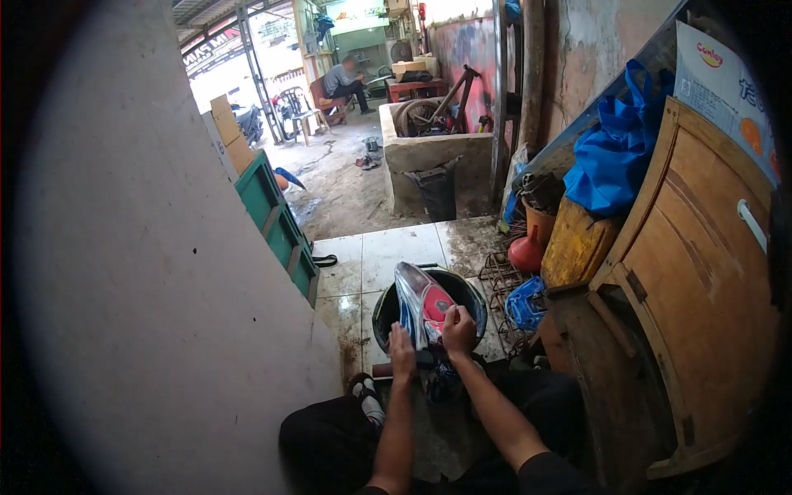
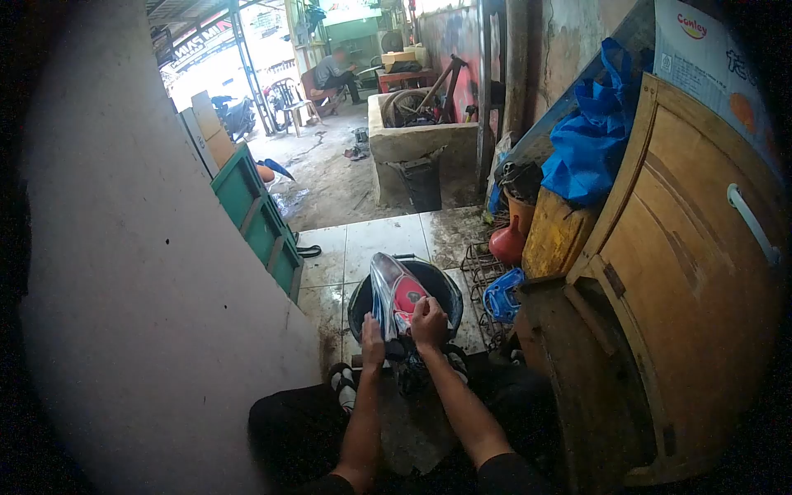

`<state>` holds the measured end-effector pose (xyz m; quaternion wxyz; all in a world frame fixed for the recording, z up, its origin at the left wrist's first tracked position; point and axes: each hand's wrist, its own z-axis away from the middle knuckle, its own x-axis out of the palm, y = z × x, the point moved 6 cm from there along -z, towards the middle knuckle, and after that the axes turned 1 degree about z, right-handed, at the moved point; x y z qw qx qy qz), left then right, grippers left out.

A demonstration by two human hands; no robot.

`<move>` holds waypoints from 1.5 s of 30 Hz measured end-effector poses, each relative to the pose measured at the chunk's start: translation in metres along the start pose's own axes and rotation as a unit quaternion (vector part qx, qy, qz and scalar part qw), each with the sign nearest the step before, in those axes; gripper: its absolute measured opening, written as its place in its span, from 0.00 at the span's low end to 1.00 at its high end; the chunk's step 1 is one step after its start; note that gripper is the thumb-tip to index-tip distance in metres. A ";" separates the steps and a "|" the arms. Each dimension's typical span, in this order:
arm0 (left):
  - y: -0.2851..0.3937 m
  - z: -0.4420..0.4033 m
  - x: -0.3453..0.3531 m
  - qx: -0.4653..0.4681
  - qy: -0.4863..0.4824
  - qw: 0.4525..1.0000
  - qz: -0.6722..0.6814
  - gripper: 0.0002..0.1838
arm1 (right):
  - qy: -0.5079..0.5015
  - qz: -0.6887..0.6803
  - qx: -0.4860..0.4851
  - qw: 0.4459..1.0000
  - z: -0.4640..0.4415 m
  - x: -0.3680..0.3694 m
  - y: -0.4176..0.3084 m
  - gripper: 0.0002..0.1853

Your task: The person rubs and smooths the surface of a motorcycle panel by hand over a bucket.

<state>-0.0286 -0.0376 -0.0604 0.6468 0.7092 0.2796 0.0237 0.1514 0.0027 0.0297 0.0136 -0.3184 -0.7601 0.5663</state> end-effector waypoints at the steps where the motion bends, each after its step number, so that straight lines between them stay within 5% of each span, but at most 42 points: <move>1: -0.032 -0.003 0.007 0.003 0.001 1.000 0.001 0.33 | 0.002 -0.002 -0.003 1.000 0.000 -0.002 -0.003 0.17; 3: -0.080 -0.015 0.023 0.025 0.010 0.999 -0.033 0.34 | -0.040 0.017 0.032 0.999 0.000 -0.003 -0.004 0.17; 7: 0.021 0.015 0.022 0.085 -0.007 0.995 -0.055 0.35 | -0.005 0.009 0.005 1.000 -0.001 0.004 0.005 0.18; 8: 0.074 0.029 0.005 0.030 -0.007 0.999 -0.038 0.36 | 0.002 0.019 -0.002 1.000 -0.002 0.004 0.007 0.18; 11: 0.049 0.017 0.002 0.034 -0.008 0.999 -0.020 0.35 | -0.013 0.007 0.005 1.000 -0.001 0.002 0.002 0.18; 14: -0.055 -0.009 0.013 0.024 0.003 0.999 -0.028 0.34 | -0.018 0.005 0.001 1.000 0.000 0.001 0.002 0.18; 16: -0.042 -0.008 0.004 0.008 -0.034 0.998 -0.050 0.32 | -0.005 0.014 -0.017 1.000 -0.001 0.000 -0.001 0.18; 17: -0.091 -0.018 0.030 0.114 -0.039 0.983 -0.142 0.31 | -0.011 0.016 -0.002 1.000 0.000 -0.003 -0.006 0.17; 19: 0.003 0.010 0.011 0.136 -0.039 0.988 -0.056 0.30 | -0.007 0.000 -0.009 1.000 -0.001 0.002 0.001 0.17; 21: 0.051 0.014 0.012 0.440 0.098 0.889 0.073 0.29 | -0.006 0.012 -0.008 1.000 -0.004 0.003 0.001 0.17; 23: 0.068 0.016 0.007 0.083 -0.035 0.996 -0.023 0.29 | -0.014 0.026 -0.004 1.000 0.000 0.003 0.003 0.17; 28: -0.066 -0.030 0.008 0.034 -0.008 0.999 -0.010 0.30 | -0.011 0.011 -0.006 1.000 0.001 -0.003 -0.002 0.17; 36: 0.076 0.014 0.000 0.100 -0.055 0.993 -0.019 0.33 | -0.002 0.014 -0.011 1.000 -0.002 0.007 0.009 0.17; 40: -0.032 -0.021 0.009 0.049 -0.041 0.998 -0.002 0.35 | -0.004 -0.005 -0.007 1.000 0.000 0.001 0.003 0.16; 45: 0.046 -0.004 0.005 0.056 -0.070 0.995 -0.046 0.35 | -0.004 0.012 -0.008 1.000 -0.002 0.001 0.002 0.17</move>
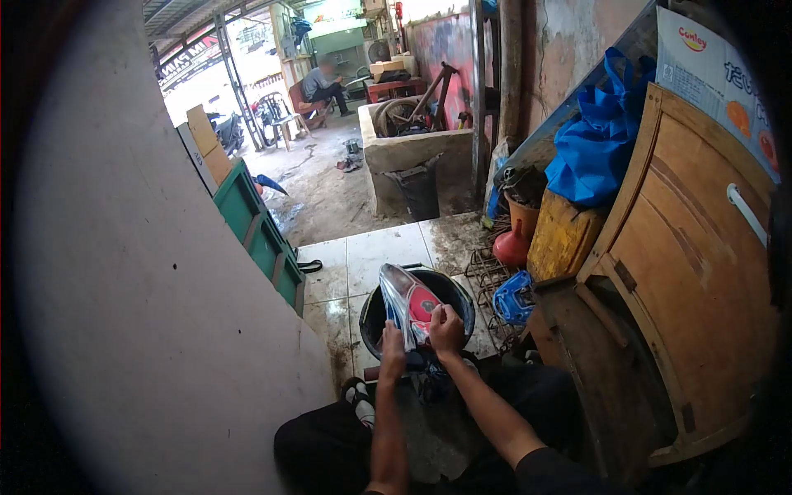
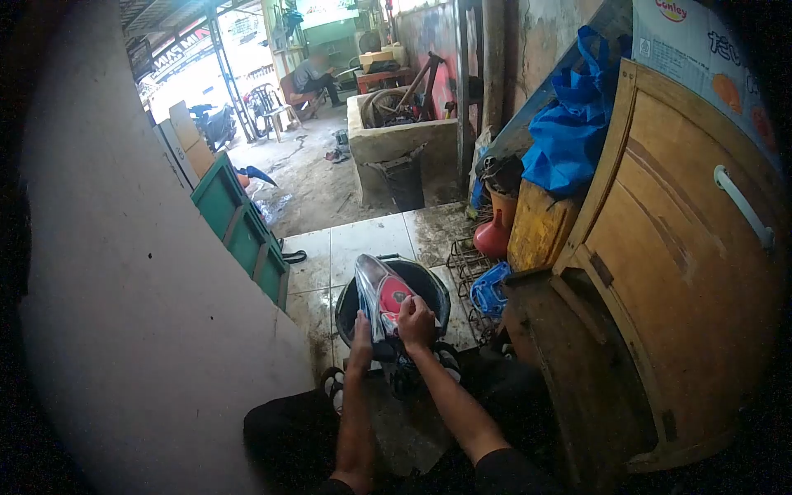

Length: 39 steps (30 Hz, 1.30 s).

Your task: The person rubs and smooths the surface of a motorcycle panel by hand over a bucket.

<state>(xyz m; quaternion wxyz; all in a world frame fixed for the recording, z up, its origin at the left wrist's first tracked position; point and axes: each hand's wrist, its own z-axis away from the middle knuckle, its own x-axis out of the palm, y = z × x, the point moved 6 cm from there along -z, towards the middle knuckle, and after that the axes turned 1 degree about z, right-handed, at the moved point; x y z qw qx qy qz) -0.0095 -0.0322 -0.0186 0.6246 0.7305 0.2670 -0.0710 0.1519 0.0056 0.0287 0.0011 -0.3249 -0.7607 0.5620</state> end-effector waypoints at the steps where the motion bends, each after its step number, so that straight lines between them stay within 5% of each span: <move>1: 0.011 0.007 -0.001 -0.005 -0.010 1.000 -0.011 0.36 | -0.001 0.012 0.003 1.000 0.000 0.001 0.001 0.17; 8: -0.119 -0.009 0.018 -0.043 0.028 0.998 0.045 0.36 | -0.004 -0.019 0.001 1.000 0.001 0.006 0.008 0.17; 13: -0.019 0.011 0.008 -0.002 0.013 0.997 0.074 0.34 | 0.000 0.003 -0.007 1.000 -0.001 0.002 0.000 0.16; 18: -0.066 -0.003 0.017 0.013 0.034 0.999 0.017 0.34 | -0.010 -0.017 -0.003 1.000 0.002 -0.001 -0.002 0.16; 20: -0.097 -0.005 0.011 -0.077 0.061 0.992 0.084 0.34 | -0.012 -0.013 0.002 1.000 0.003 -0.001 -0.002 0.16; 28: 0.020 0.020 0.007 0.013 -0.004 1.000 0.012 0.33 | -0.001 -0.008 -0.017 1.000 -0.001 0.003 0.001 0.18; 33: -0.115 -0.006 0.024 0.004 0.074 0.997 -0.001 0.32 | -0.010 -0.019 -0.003 1.000 0.001 0.001 -0.002 0.16; 36: -0.127 -0.006 0.027 -0.036 0.047 0.998 0.011 0.31 | -0.010 -0.007 -0.004 1.000 -0.002 0.000 -0.006 0.15; 39: -0.049 0.011 0.019 -0.020 0.016 0.999 0.027 0.33 | -0.011 -0.008 0.001 1.000 -0.002 0.002 0.000 0.15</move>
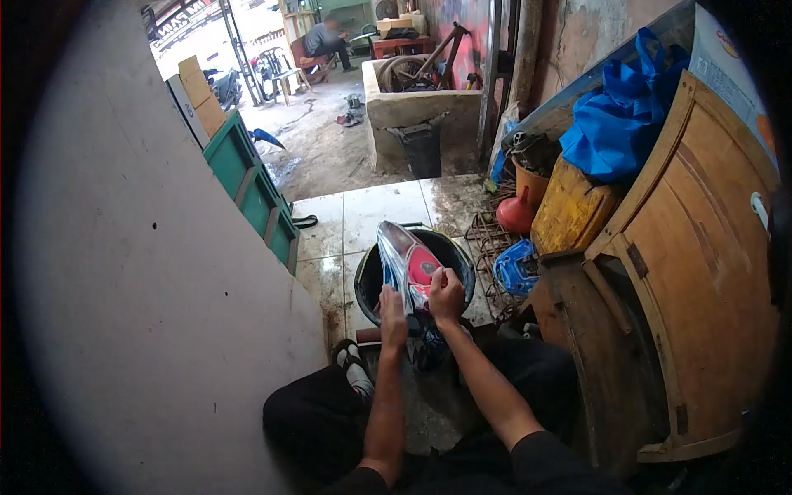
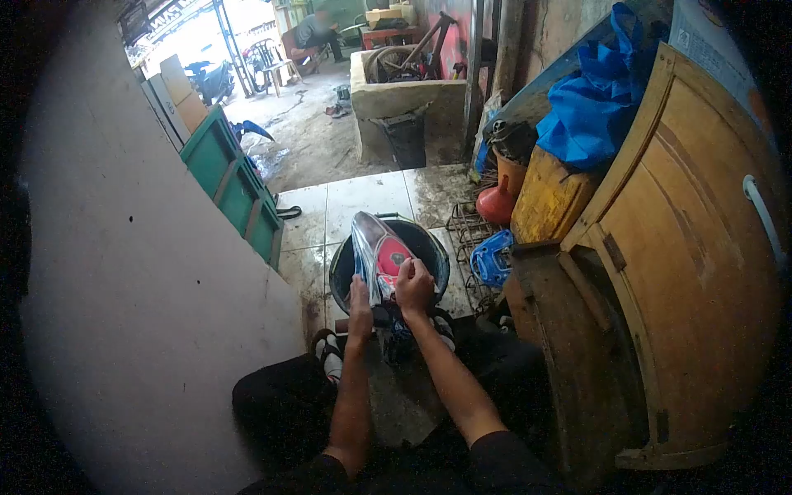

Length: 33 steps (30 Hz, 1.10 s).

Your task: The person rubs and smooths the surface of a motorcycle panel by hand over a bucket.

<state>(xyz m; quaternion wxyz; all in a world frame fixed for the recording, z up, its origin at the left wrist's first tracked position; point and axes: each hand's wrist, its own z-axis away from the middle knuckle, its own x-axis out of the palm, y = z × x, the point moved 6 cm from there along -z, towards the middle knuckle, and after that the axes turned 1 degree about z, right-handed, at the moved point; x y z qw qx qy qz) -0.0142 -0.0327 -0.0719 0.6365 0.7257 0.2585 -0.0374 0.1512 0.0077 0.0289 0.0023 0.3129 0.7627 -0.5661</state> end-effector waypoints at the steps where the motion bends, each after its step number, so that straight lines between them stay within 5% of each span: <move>1: 0.031 0.005 -0.003 0.015 0.005 0.999 0.041 0.34 | -0.002 -0.017 0.000 1.000 0.000 0.003 0.002 0.15; 6: 0.036 0.000 -0.020 -0.018 0.046 0.999 0.020 0.34 | 0.003 0.001 -0.014 1.000 0.001 0.003 0.002 0.15; 9: -0.032 -0.010 -0.020 -0.052 0.027 0.996 0.074 0.34 | -0.017 -0.008 -0.005 1.000 0.001 0.001 0.000 0.16; 10: -0.059 -0.015 -0.010 0.005 0.008 1.000 0.000 0.33 | -0.015 -0.009 -0.010 1.000 -0.001 0.002 0.000 0.16; 17: 0.047 0.009 -0.018 -0.011 0.031 0.999 0.031 0.38 | 0.006 -0.001 -0.023 1.000 0.001 0.002 -0.003 0.18; 25: 0.005 -0.003 -0.017 -0.042 0.062 0.997 0.026 0.35 | 0.006 0.011 -0.006 1.000 0.003 0.003 0.002 0.19; 27: 0.000 -0.003 -0.003 0.060 0.065 0.995 0.038 0.35 | 0.011 0.002 -0.005 1.000 0.002 0.007 0.008 0.19; 30: 0.064 0.008 -0.021 0.030 0.037 0.996 0.071 0.34 | -0.008 0.010 0.011 1.000 0.003 0.005 0.005 0.19; 33: 0.052 0.003 -0.020 0.036 0.031 0.997 0.057 0.34 | -0.005 0.002 -0.005 1.000 0.002 0.006 0.008 0.19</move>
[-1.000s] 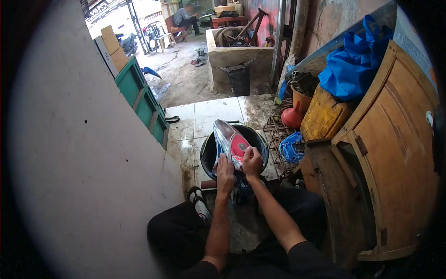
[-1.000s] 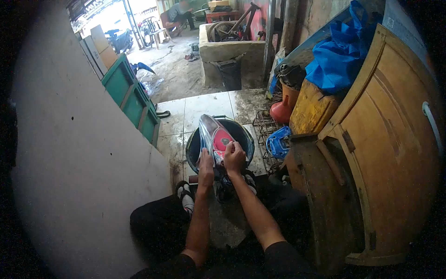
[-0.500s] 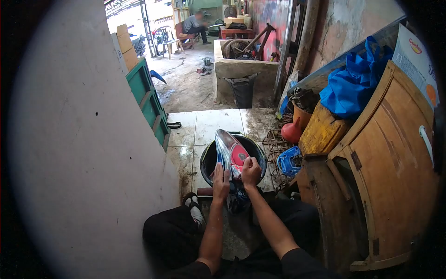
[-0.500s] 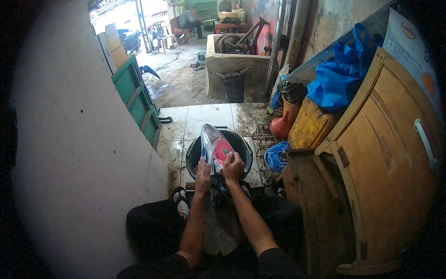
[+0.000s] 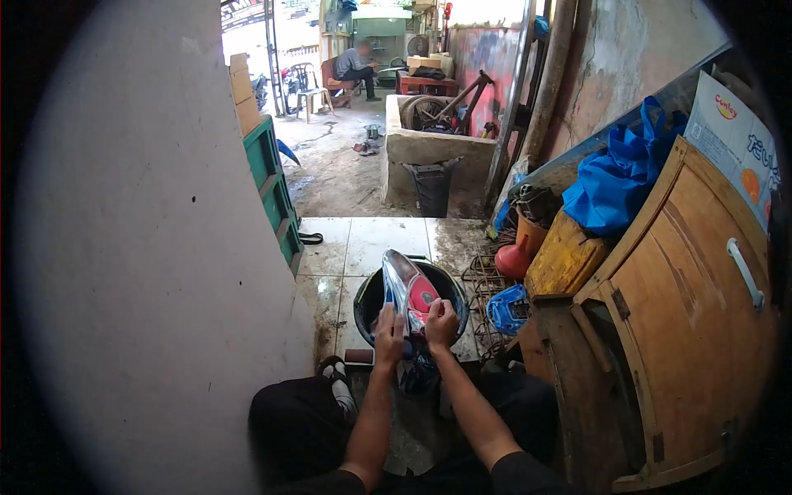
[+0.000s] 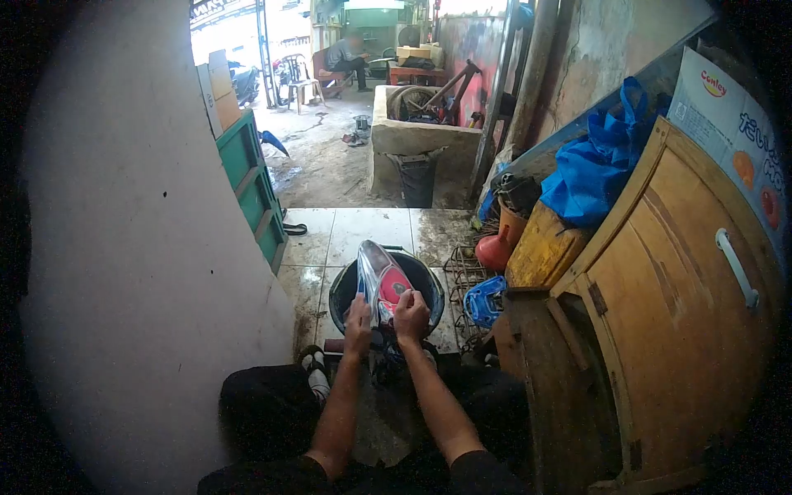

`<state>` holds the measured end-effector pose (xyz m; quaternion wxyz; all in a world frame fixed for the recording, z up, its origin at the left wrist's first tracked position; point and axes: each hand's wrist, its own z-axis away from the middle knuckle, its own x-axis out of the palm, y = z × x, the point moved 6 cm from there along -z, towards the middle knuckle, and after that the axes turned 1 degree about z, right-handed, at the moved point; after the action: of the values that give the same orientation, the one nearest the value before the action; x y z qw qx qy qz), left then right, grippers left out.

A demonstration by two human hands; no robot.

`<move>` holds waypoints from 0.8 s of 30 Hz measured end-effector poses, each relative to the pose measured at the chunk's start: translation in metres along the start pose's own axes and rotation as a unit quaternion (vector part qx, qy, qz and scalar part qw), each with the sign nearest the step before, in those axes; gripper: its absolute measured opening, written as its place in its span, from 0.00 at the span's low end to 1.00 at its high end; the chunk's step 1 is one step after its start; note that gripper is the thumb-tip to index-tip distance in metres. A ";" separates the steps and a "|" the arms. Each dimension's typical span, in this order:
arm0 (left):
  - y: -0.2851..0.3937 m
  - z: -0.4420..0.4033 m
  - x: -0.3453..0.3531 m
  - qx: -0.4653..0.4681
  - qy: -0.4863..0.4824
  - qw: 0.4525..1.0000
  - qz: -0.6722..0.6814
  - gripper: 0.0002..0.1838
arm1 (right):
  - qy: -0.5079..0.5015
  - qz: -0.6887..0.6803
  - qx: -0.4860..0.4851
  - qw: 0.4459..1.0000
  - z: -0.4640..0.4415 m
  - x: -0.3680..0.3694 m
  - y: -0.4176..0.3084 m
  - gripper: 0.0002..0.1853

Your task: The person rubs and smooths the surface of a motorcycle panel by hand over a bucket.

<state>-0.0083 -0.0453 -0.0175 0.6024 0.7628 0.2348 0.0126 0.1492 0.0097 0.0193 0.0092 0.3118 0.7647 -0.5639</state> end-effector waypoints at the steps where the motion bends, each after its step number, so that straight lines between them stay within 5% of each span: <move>1: -0.024 -0.003 -0.003 -0.034 0.030 0.999 -0.026 0.35 | 0.001 0.001 0.004 1.000 0.000 -0.002 -0.001 0.19; 3: -0.096 -0.011 0.000 -0.070 0.057 0.995 -0.053 0.36 | 0.001 0.018 0.003 1.000 0.001 -0.005 -0.007 0.19; 6: -0.102 -0.012 0.005 -0.078 0.034 0.996 0.001 0.35 | -0.013 0.019 0.012 1.000 0.000 -0.005 -0.008 0.19; 11: 0.054 0.010 0.010 0.011 -0.032 0.996 -0.079 0.31 | -0.005 -0.008 0.011 1.000 0.000 -0.004 -0.006 0.19; 14: 0.041 0.009 0.008 0.027 0.054 0.995 -0.079 0.30 | 0.003 -0.008 0.004 1.000 0.000 -0.003 -0.004 0.19; 21: -0.077 -0.002 0.003 -0.033 0.063 0.996 -0.045 0.31 | 0.013 -0.004 -0.019 1.000 -0.001 -0.007 -0.011 0.17; 24: -0.043 0.012 -0.007 -0.091 0.064 0.994 -0.015 0.32 | 0.004 -0.016 -0.005 1.000 -0.001 -0.006 -0.010 0.18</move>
<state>-0.0262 -0.0516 -0.0586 0.6534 0.6988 0.2818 0.0733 0.1493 0.0064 0.0310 -0.0011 0.3014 0.7723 -0.5592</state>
